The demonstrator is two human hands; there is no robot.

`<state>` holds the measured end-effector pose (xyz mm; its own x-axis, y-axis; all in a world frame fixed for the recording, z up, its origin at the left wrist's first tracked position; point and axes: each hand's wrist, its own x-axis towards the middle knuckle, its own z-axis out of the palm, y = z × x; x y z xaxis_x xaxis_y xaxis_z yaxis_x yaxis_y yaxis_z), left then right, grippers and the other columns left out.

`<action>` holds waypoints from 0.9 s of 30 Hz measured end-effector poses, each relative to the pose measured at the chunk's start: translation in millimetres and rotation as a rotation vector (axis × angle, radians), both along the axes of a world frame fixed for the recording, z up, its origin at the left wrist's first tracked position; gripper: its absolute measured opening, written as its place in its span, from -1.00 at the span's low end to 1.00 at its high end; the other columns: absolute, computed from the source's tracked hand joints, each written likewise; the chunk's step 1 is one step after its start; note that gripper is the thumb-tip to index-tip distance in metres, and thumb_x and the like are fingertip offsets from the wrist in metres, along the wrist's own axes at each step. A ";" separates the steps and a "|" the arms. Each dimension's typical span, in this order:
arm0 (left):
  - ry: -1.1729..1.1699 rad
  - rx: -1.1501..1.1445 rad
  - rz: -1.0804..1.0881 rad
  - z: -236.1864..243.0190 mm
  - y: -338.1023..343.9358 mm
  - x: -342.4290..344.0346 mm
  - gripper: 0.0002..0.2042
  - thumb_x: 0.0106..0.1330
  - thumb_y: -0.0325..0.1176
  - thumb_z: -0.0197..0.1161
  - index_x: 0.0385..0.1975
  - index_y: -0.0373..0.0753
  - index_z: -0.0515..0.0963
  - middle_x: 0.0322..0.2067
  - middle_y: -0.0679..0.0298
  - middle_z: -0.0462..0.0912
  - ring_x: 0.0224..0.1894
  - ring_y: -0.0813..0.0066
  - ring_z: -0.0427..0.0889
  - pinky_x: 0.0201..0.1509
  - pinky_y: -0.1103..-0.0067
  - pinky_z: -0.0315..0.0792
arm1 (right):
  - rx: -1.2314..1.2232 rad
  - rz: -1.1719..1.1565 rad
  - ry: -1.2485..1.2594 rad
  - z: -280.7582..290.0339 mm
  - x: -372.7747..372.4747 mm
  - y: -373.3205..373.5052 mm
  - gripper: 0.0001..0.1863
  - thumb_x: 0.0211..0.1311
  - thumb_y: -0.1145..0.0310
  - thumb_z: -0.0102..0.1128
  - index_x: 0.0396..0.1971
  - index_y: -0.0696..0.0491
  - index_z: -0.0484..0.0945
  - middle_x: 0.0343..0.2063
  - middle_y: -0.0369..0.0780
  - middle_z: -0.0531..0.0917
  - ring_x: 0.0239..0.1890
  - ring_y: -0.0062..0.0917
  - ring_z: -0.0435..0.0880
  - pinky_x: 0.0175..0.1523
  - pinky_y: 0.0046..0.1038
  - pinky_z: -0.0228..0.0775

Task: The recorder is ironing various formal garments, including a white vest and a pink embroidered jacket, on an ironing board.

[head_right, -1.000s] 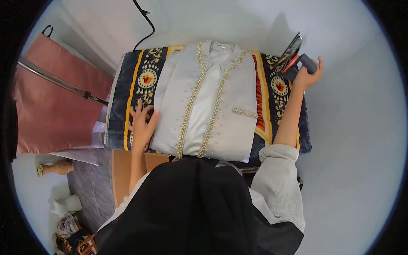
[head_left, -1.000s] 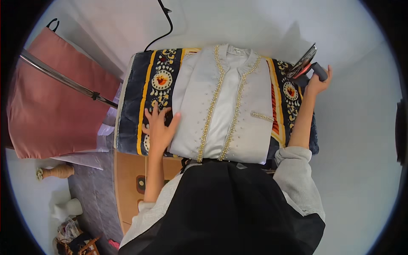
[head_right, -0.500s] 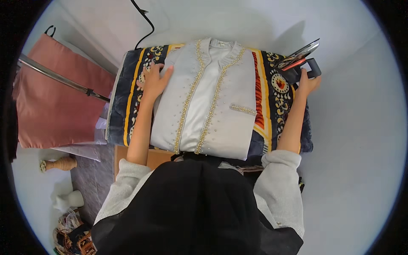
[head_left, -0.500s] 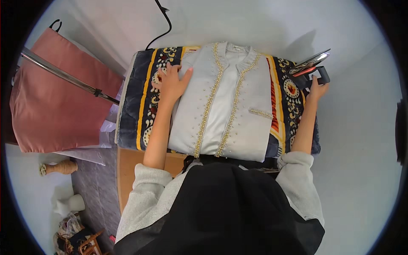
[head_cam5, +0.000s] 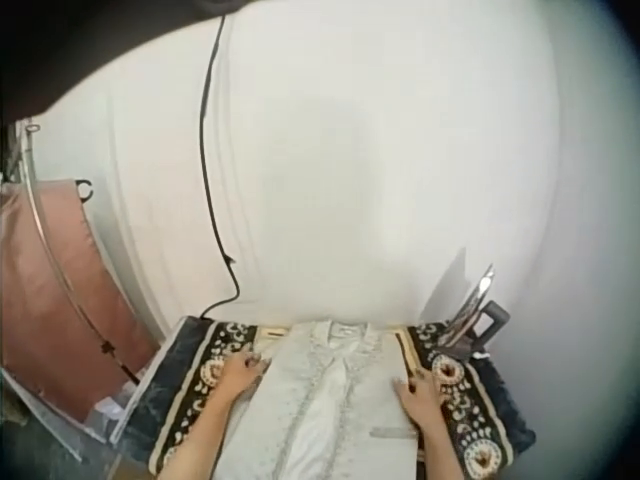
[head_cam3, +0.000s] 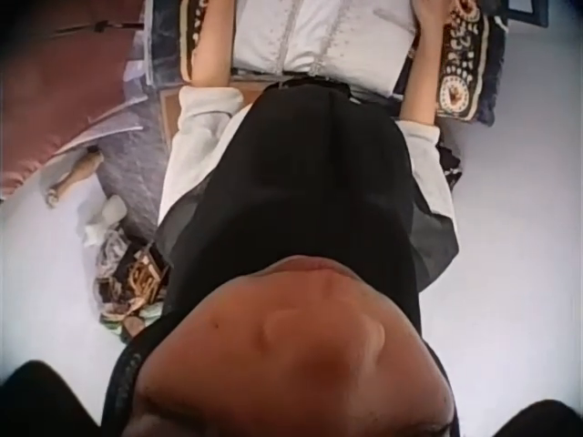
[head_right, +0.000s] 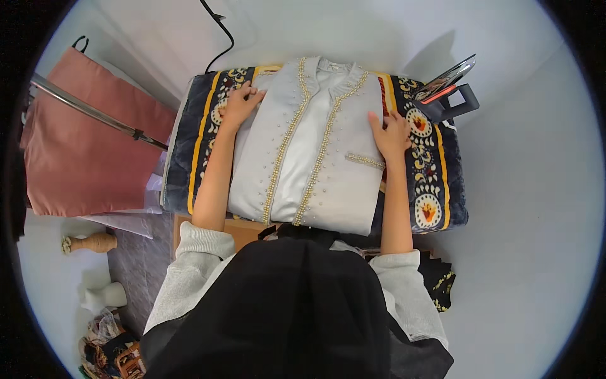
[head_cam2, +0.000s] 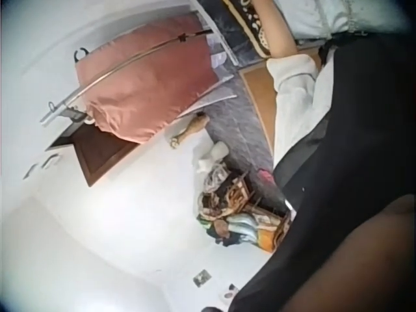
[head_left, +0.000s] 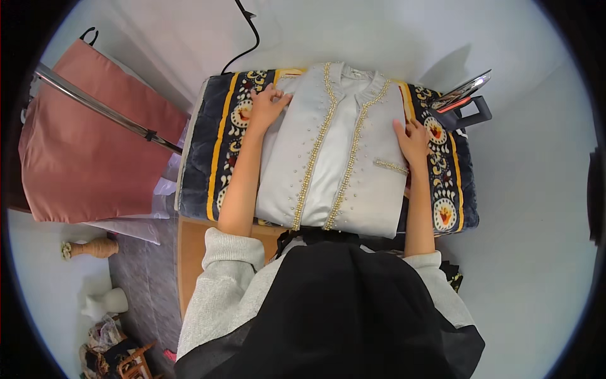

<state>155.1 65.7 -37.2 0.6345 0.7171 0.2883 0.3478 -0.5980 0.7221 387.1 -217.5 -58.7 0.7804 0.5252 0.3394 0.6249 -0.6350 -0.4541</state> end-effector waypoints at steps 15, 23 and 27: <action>0.028 -0.027 0.162 12.2 -25.3 6.8 -0.46 0.19 0.23 -0.03 -0.42 -0.14 0.69 0.27 0.10 0.20 0.38 -0.13 -0.32 0.11 -0.27 -0.58 | 0.439 0.207 0.436 2.8 20.2 42.5 -0.51 0.01 0.11 0.23 -0.12 0.14 0.57 0.07 -0.09 0.44 0.12 -0.26 0.37 0.18 -0.39 0.20; -0.256 0.249 0.242 34.8 -40.5 -1.7 -0.71 0.15 -0.09 0.24 -0.57 -0.21 0.60 0.24 0.20 0.28 0.37 -0.10 -0.24 0.13 -0.19 -0.47 | 0.755 0.433 0.540 31.6 5.8 51.5 -0.64 0.11 0.29 0.21 -0.15 0.21 0.56 0.09 -0.14 0.41 0.12 -0.40 0.37 0.15 -0.45 0.20; -0.163 0.266 0.408 26.7 -37.1 -15.6 -0.70 0.14 -0.07 0.22 -0.61 -0.18 0.57 0.23 0.23 0.30 0.37 -0.09 -0.23 0.13 -0.22 -0.40 | 0.727 0.409 0.560 17.9 13.4 65.4 -0.57 0.12 0.17 0.18 -0.15 0.22 0.55 0.07 -0.16 0.44 0.11 -0.39 0.38 0.14 -0.43 0.21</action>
<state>139.4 28.6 -10.5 0.2500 0.7853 0.5664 0.4864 -0.6077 0.6278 400.5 -152.1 -40.7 0.7321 0.5995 0.3235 0.3104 0.1291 -0.9418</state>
